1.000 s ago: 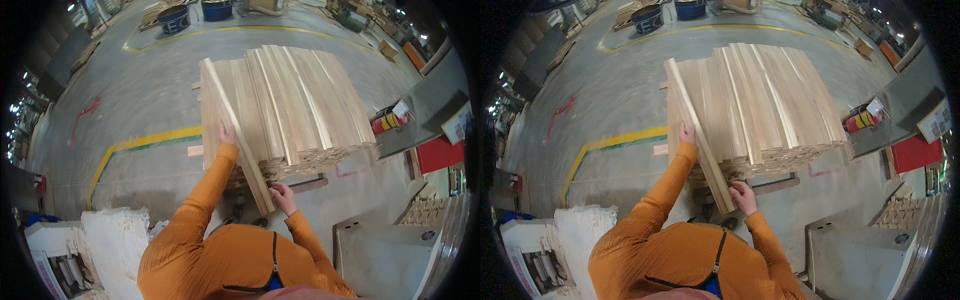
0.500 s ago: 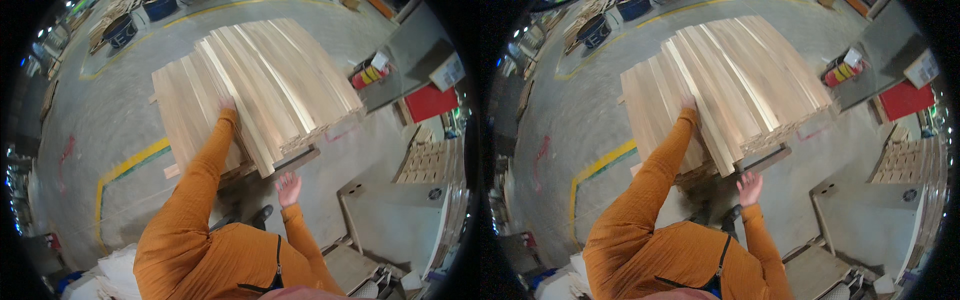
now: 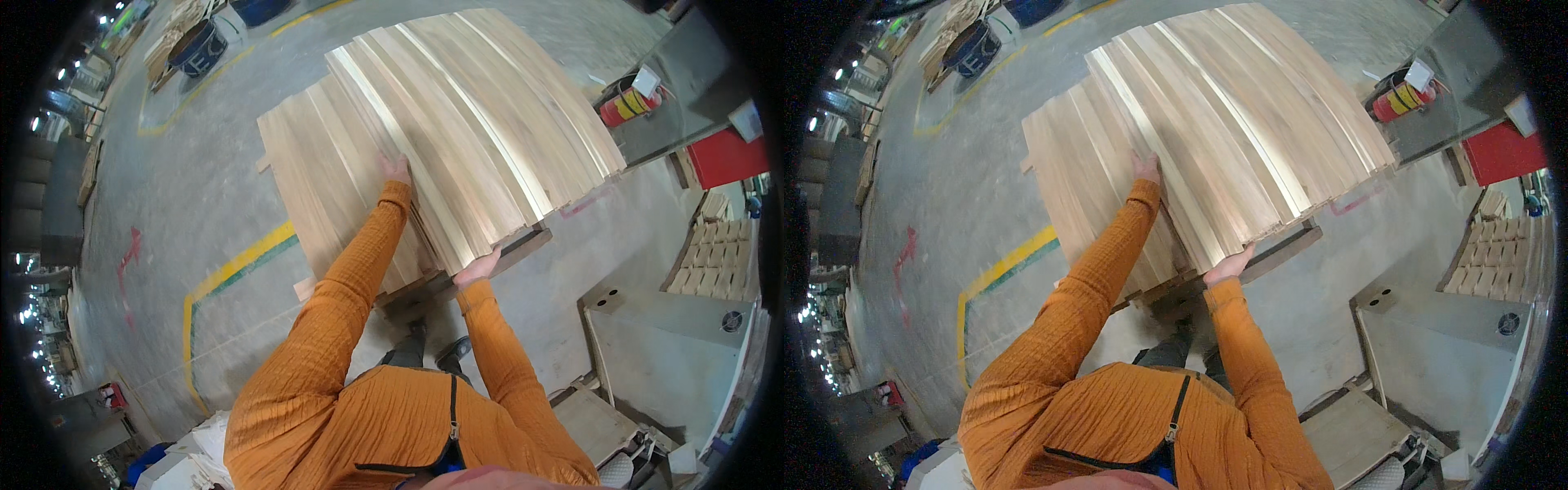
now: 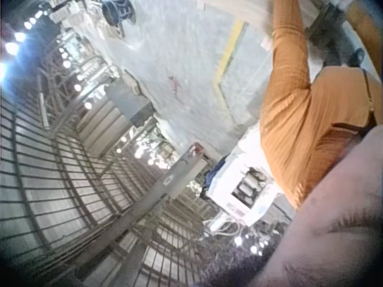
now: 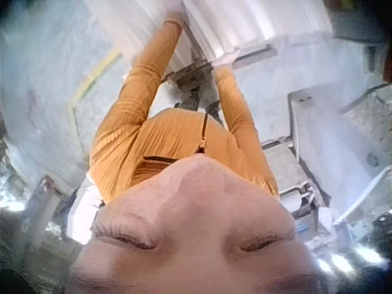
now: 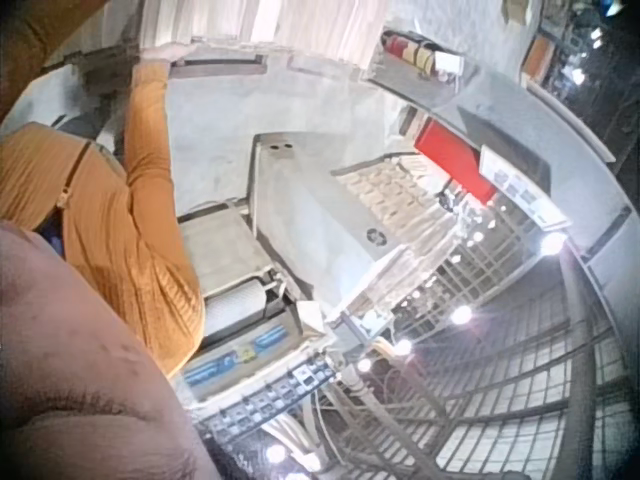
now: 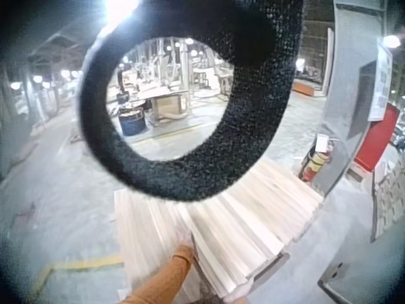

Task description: The person repeatedly picks up thin wooden planks from a conveyor and stacks them on a nearby pallet. The person handles the planks one at a time, aligning them before placing them in a growing stack.

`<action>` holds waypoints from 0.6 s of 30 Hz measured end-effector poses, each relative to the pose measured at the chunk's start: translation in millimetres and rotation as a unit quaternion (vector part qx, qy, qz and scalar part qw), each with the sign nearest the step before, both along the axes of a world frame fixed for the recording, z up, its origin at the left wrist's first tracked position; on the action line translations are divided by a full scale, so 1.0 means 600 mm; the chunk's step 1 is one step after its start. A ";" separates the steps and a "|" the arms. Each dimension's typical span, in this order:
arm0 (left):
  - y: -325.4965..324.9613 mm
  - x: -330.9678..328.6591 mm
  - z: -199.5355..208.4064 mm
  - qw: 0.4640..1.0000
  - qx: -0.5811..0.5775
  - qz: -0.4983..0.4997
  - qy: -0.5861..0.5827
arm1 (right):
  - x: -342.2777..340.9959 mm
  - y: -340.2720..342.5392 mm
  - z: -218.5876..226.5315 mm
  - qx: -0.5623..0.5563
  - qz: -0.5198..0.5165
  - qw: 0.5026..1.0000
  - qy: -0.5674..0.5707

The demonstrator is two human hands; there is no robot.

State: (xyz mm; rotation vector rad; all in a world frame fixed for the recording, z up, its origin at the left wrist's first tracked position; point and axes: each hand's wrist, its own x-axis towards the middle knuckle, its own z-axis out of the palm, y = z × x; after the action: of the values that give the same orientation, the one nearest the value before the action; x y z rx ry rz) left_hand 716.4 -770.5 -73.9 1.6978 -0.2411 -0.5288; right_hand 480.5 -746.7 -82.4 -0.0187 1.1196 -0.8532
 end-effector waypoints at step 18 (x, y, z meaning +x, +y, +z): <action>0.021 -0.035 -0.097 0.923 -0.287 0.000 0.258 | -0.249 0.048 0.038 -0.025 -0.023 0.992 0.122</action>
State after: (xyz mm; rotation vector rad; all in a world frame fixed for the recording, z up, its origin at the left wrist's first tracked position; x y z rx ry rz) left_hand 695.5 -758.1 -132.1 0.9479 -0.0044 -0.7959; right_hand 331.3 -717.8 -59.6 -0.1419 1.3316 -0.9385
